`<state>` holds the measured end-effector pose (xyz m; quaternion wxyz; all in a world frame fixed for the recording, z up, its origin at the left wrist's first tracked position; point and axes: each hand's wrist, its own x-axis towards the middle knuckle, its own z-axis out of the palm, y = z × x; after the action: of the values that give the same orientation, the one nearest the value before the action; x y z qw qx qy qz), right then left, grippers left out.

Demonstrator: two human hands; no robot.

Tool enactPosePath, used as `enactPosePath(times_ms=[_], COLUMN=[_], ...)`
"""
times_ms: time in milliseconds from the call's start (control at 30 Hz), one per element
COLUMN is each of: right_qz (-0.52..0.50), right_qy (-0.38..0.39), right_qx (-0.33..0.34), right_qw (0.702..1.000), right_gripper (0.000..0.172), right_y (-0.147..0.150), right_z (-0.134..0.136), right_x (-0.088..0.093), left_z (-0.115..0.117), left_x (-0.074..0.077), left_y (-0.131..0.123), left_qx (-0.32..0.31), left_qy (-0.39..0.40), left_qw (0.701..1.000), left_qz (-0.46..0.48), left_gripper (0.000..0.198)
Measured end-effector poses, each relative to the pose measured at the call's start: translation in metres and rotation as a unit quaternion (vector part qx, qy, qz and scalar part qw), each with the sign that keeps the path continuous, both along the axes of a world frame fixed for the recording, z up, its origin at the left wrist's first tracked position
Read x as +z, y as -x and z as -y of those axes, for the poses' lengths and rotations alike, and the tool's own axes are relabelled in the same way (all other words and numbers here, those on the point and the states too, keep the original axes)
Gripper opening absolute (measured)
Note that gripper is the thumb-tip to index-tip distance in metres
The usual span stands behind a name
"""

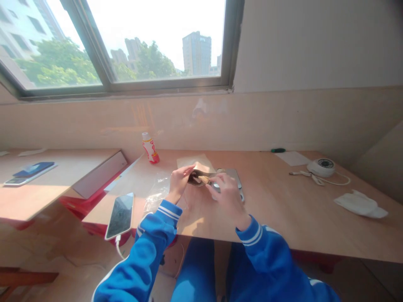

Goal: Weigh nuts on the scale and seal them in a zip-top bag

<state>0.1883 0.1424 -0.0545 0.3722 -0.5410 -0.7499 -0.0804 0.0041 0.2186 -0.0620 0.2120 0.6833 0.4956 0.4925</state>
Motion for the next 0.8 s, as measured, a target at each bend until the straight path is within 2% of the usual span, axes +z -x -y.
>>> enactPosePath(times_ms=[100,167,300,400,467,533,567,667,733,800], right_qz=[-0.098,-0.126,-0.074,-0.049,-0.047,-0.033,-0.029,-0.004,0.002,-0.002], right_qy=[0.000,0.002,0.021,-0.001,-0.012,0.047,0.098,0.243,0.281,0.284], right_qx=[0.010,-0.020,-0.100,-0.136,-0.101,-0.027,-0.027,-0.084,-0.104,-0.100], right_qw=[0.995,0.992,0.992,0.989,0.994,0.998,0.994,0.966,0.954,0.953], right_gripper=[0.026,0.031,0.037,0.038,0.035,0.029,0.029,0.030,0.027,0.029], right_y=[-0.032,-0.053,-0.070,-0.047,-0.018,0.014,0.029,0.063,0.075,0.080], right_z=[-0.002,-0.014,-0.040,-0.037,-0.026,-0.017,-0.015,-0.022,-0.033,-0.042], right_x=[-0.004,-0.017,-0.053,-0.063,-0.055,-0.041,-0.034,-0.019,-0.016,-0.017], left_z=[-0.002,-0.002,0.000,0.002,0.004,0.006,0.008,0.014,0.019,0.022], left_x=[0.001,0.001,0.003,0.003,0.002,0.001,0.000,-0.002,-0.003,-0.005], left_y=[-0.001,-0.002,-0.003,-0.003,-0.004,-0.005,-0.006,-0.005,-0.003,-0.001], left_qx=[0.008,0.015,0.021,0.022,0.022,0.024,0.024,0.018,0.015,0.019], left_qy=[0.003,0.006,0.013,0.016,0.018,0.020,0.021,0.023,0.018,0.012], left_qw=[1.000,1.000,1.000,1.000,1.000,1.000,0.999,0.999,0.999,0.999], left_qz=[-0.003,-0.005,-0.006,-0.003,0.000,0.003,0.004,0.014,0.024,0.026], left_gripper=[0.023,0.022,0.021,0.022,0.022,0.022,0.022,0.024,0.026,0.026])
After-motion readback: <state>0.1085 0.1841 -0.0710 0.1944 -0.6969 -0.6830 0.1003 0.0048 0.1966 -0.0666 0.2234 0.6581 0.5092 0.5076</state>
